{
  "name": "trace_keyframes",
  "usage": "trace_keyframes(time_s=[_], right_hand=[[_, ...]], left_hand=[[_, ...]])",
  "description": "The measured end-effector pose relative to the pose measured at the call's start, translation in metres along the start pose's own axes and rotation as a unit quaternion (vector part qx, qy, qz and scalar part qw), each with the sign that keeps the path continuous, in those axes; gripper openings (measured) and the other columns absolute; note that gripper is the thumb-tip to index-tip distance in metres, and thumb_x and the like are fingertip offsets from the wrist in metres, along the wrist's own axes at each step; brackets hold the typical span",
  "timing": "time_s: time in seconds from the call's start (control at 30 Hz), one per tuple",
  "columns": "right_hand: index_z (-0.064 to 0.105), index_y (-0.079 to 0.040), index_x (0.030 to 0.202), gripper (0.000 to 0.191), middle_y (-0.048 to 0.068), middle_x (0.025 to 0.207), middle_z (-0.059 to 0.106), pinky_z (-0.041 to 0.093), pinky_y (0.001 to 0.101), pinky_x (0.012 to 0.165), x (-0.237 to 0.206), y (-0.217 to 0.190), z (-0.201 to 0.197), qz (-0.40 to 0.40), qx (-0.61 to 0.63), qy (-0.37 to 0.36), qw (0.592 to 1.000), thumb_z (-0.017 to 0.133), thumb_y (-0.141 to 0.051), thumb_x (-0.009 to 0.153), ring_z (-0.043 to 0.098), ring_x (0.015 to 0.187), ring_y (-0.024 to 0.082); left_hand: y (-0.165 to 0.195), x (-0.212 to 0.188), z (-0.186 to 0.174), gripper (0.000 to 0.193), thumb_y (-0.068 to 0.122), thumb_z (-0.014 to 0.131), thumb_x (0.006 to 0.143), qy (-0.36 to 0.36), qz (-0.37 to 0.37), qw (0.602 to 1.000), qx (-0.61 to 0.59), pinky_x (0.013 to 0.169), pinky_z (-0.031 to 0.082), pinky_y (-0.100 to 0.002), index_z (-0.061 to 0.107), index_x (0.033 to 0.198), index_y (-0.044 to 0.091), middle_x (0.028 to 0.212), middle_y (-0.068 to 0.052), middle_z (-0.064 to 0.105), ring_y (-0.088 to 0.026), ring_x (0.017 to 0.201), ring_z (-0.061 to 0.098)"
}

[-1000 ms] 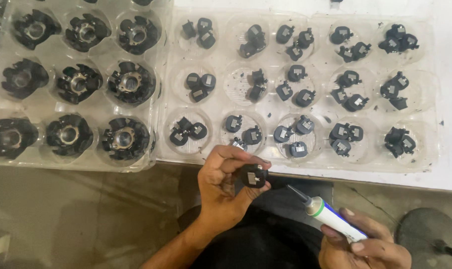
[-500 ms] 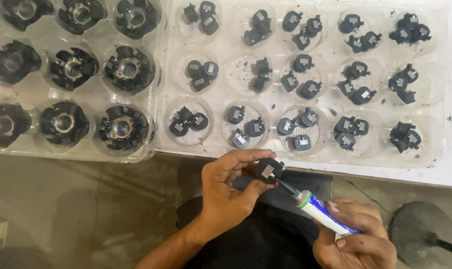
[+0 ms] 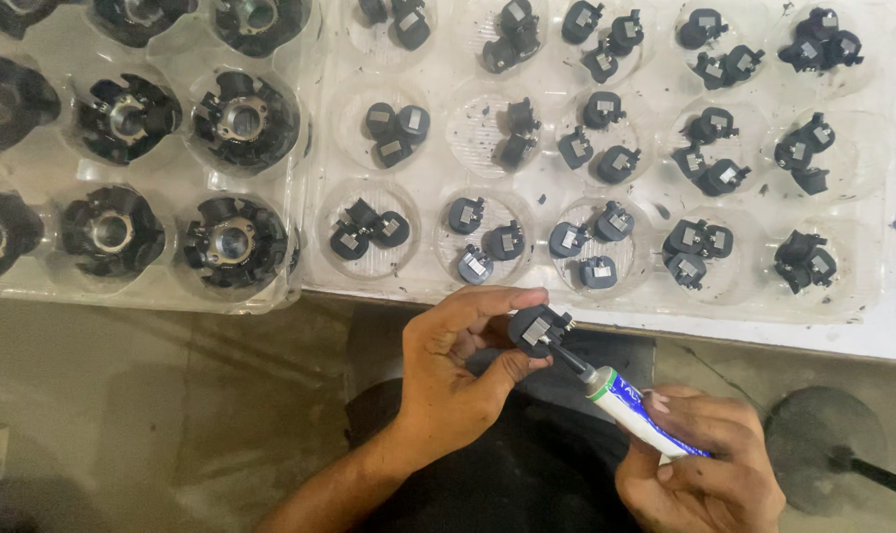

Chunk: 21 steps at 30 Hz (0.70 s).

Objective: The person picks small black plastic components one at a time from a tray and squeezes adhesive from a tube onto each part, then sets the treated parts back in the tray. They briefly wipe the adhesive tube with a blue cloth, then pick up larger impeller housings and apply adhesive to them.

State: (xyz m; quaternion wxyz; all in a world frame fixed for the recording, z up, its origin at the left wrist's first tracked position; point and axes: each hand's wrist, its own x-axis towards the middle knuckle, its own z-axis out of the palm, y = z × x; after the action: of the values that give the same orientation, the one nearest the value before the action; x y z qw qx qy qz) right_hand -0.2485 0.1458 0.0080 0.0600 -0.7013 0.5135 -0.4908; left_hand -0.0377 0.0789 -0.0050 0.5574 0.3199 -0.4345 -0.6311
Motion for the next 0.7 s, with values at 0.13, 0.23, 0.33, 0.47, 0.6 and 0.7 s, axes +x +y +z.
trace_keyframes(time_s=[0.13,0.23,0.33,0.47,0.6,0.7], right_hand=[[0.040,-0.008,0.088,0.047,0.017,0.093,0.063,0.067,0.0463,0.084,0.001,-0.002,0.001,0.019,-0.004,0.005,1.000,0.076,0.015,0.067,0.072,0.092,0.031],[0.040,-0.008,0.088,0.047,0.018,0.094,0.064,0.066,0.0460,0.084,0.001,-0.002,0.001,0.030,0.007,0.004,1.000,0.076,0.015,0.066,0.071,0.091,0.030],[0.041,-0.009,0.088,0.047,0.017,0.094,0.064,0.067,0.0460,0.085,0.001,-0.001,0.000,0.031,0.017,0.004,0.999,0.076,0.015,0.066,0.071,0.092,0.029],[0.041,-0.009,0.088,0.047,0.016,0.094,0.065,0.067,0.0457,0.085,0.001,0.000,-0.002,0.029,0.010,0.008,1.000,0.075,0.016,0.068,0.072,0.092,0.028],[0.042,-0.010,0.085,0.046,0.016,0.094,0.064,0.067,0.0469,0.087,-0.001,0.000,-0.004,0.031,0.006,-0.006,0.999,0.076,0.015,0.066,0.071,0.093,0.029],[0.042,-0.010,0.084,0.046,0.016,0.094,0.064,0.066,0.0469,0.087,-0.003,0.002,-0.006,0.035,0.003,-0.006,0.999,0.077,0.014,0.065,0.071,0.094,0.029]], left_hand=[[-0.003,0.002,-0.001,0.047,-0.023,0.067,0.087,-0.006,-0.012,1.000,-0.011,0.096,0.068,-0.036,0.063,0.130,-0.004,0.137,-0.018,0.066,-0.022,0.111,0.073],[-0.004,0.002,0.000,0.047,-0.023,0.068,0.087,-0.006,-0.021,1.000,-0.019,0.096,0.067,-0.036,0.063,0.130,-0.004,0.136,-0.018,0.066,-0.021,0.113,0.072],[-0.005,0.002,0.001,0.047,-0.023,0.068,0.087,-0.003,-0.021,1.000,-0.017,0.097,0.067,-0.036,0.063,0.130,-0.004,0.135,-0.018,0.066,-0.021,0.114,0.072],[-0.007,0.002,0.002,0.048,-0.023,0.069,0.087,-0.003,-0.012,1.000,-0.018,0.097,0.067,-0.036,0.063,0.131,-0.003,0.134,-0.017,0.067,-0.021,0.113,0.072],[-0.008,0.001,0.002,0.048,-0.022,0.069,0.088,0.002,-0.008,1.000,-0.014,0.097,0.067,-0.035,0.063,0.131,-0.003,0.133,-0.017,0.068,-0.020,0.112,0.072],[-0.012,0.001,0.002,0.048,-0.020,0.071,0.088,0.007,-0.017,1.000,-0.020,0.097,0.066,-0.034,0.063,0.132,-0.004,0.131,-0.016,0.069,-0.020,0.111,0.072]])
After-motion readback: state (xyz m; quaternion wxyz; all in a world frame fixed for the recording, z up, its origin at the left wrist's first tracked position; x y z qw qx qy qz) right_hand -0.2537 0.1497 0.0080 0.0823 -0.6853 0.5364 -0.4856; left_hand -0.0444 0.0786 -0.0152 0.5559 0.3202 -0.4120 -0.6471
